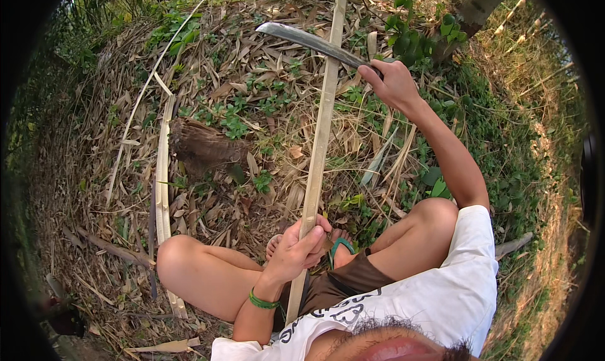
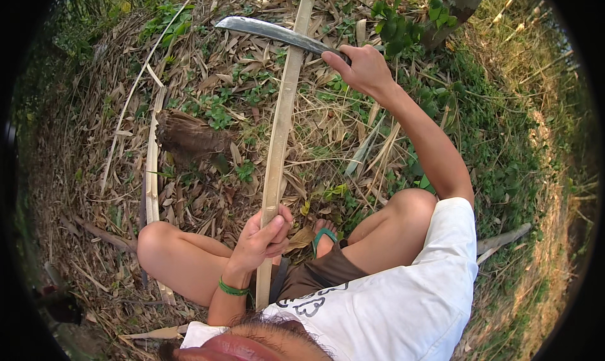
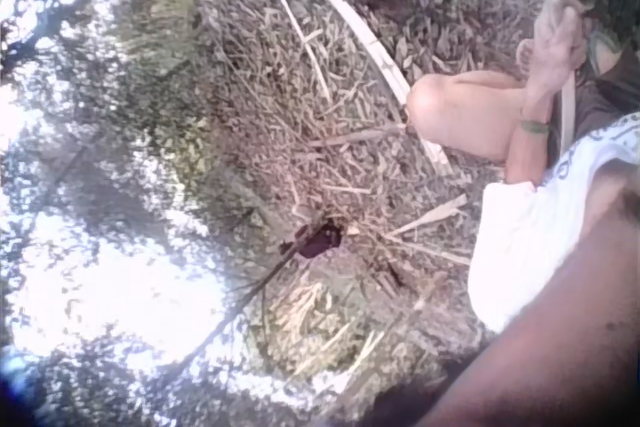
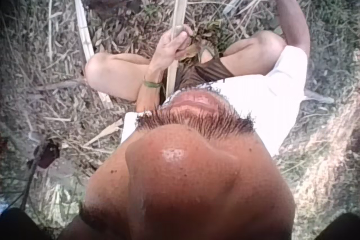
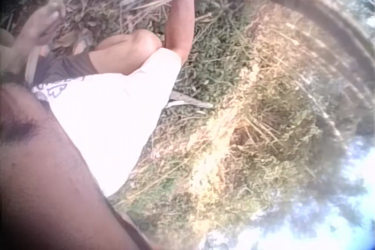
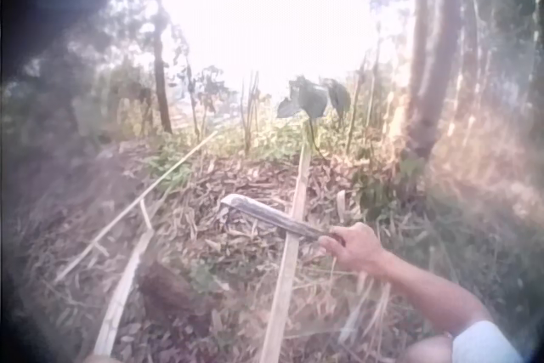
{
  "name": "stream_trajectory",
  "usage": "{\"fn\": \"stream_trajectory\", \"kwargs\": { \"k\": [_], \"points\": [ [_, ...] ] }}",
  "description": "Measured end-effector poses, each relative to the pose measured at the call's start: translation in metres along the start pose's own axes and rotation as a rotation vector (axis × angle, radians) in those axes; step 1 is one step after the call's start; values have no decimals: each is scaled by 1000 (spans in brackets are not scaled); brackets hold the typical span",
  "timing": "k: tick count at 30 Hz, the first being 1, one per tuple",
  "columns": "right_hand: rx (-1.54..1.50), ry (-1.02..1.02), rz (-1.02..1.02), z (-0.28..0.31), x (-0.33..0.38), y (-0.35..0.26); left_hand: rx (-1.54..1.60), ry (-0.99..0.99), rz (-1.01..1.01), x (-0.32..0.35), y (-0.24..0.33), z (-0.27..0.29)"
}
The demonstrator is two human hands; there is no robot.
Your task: The person uses a large blade to shave and strip layers of a long piece of bamboo while sitting on the ground.
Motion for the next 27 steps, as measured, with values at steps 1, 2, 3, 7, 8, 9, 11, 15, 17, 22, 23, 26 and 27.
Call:
{"fn": "stream_trajectory", "kwargs": {
  "k": [1,2,3,7,8,9,11,15,17,22,23,26,27],
  "points": [
    [-71,10,18,-1,2,-20,17,3,-5,0,1,3],
    [-96,-44,86,-10,9,-38,34,6,-11,1,3,6],
    [-120,-99,144,-19,21,-54,64,-5,-25,1,10,4],
    [-14,-218,331,-29,46,-106,81,19,-13,3,15,11],
    [-26,-208,298,-31,43,-100,77,29,-7,2,13,11],
    [-27,-201,254,-31,41,-87,75,27,7,0,10,10],
    [-90,-159,208,-29,32,-64,67,17,11,-5,7,10],
    [-41,-141,211,-29,35,-51,46,4,3,-9,4,7],
    [-25,-145,208,-31,34,-45,45,7,15,-9,2,7],
    [-70,-124,188,-25,26,-29,35,-11,37,-12,0,6],
    [-80,-116,201,-25,25,-27,36,-13,32,-13,0,5],
    [-91,-138,165,-28,23,-17,37,-14,38,-14,0,4],
    [-78,-128,172,-29,23,-13,33,-10,44,-15,0,3]
  ]
}}
Point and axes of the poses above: each hand's wrist, its own x-axis away from the middle knuckle, its own z-axis out of the back of the hand, y = z × x, the point moved 5 cm from there along -x, towards the middle knuckle, and after that the axes turned 7 degrees about z, right-handed, at the moved point
